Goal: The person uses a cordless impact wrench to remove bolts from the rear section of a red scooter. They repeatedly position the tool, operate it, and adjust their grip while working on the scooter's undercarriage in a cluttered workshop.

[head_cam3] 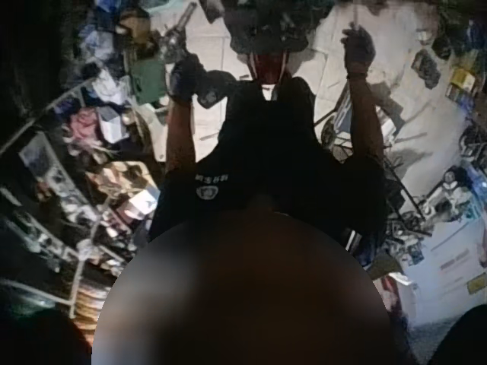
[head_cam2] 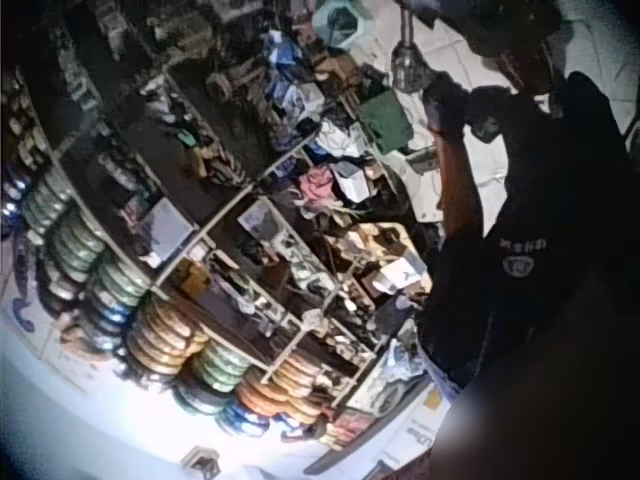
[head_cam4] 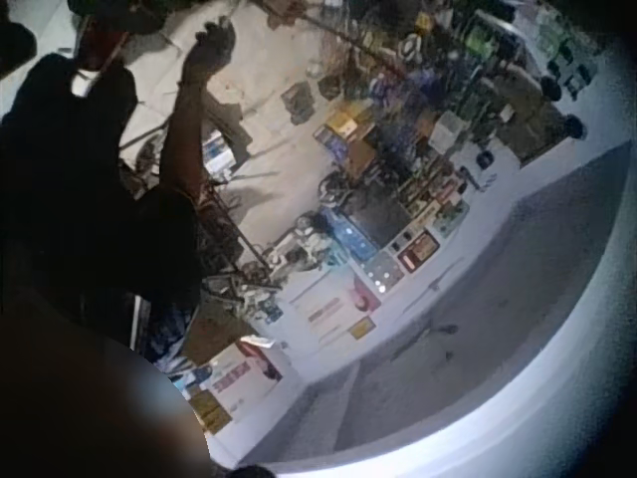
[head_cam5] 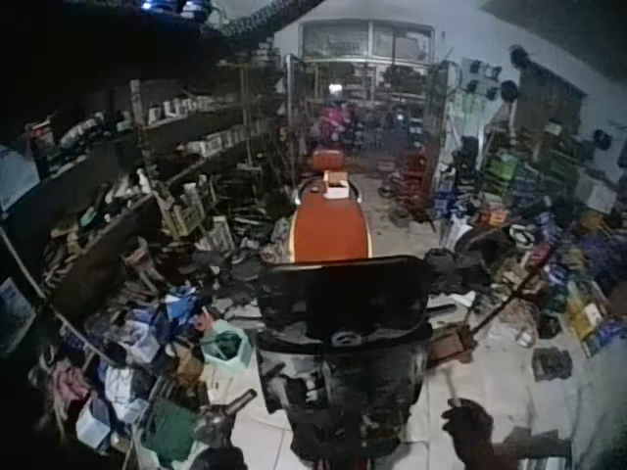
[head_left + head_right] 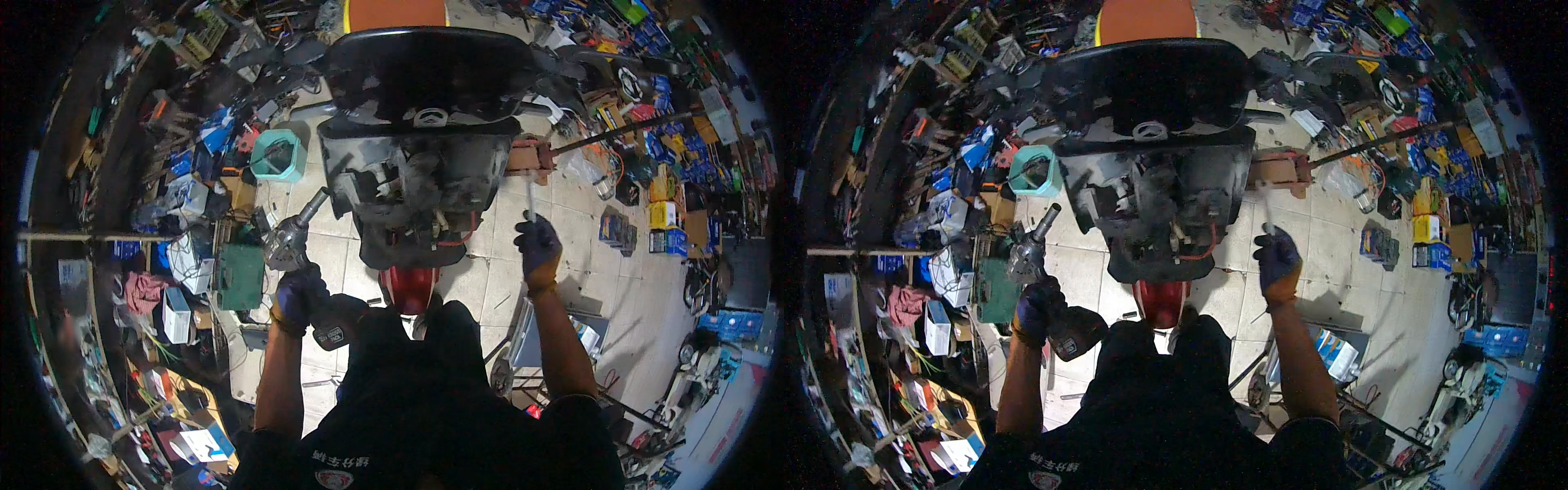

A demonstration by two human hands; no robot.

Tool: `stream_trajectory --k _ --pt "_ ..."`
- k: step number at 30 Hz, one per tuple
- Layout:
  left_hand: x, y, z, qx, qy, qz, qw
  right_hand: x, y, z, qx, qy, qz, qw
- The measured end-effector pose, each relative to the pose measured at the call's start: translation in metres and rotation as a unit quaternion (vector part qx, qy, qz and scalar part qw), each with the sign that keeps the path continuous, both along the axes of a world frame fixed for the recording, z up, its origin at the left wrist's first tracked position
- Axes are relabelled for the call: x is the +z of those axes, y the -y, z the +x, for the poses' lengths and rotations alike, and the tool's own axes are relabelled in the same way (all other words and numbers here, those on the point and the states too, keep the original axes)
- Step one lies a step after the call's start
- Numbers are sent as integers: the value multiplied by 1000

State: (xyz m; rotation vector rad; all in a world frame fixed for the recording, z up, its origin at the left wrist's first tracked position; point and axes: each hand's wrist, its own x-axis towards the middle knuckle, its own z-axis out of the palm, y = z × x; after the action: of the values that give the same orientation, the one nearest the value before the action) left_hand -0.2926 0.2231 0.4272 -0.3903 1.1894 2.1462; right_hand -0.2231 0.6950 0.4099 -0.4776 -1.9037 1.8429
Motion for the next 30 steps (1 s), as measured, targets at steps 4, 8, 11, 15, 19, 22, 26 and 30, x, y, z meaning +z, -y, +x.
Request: stream_trajectory --k 4,8,11,15,19,22,26,30 --pt "-1 -11 -28 -6 46 41 998 19 9 -19 68 50 -61 995" --pt "3 -26 -38 -18 32 13 999 26 6 -42 83 111 8 990" --pt "13 -43 -38 -11 23 -20 999 16 -4 -50 109 87 58 989" --pt "7 -50 -22 19 1 -39 999 31 -1 -76 156 166 261 938" --pt "3 -49 -19 29 41 -80 996 24 -15 -100 177 31 513 839" --pt "0 -53 -25 49 55 -71 995 12 -21 -117 167 90 559 807" --pt "16 -75 -40 52 47 -110 991 18 -27 -137 194 118 580 783" --pt "30 -103 -43 70 30 -190 979 35 -14 -148 174 118 598 774"
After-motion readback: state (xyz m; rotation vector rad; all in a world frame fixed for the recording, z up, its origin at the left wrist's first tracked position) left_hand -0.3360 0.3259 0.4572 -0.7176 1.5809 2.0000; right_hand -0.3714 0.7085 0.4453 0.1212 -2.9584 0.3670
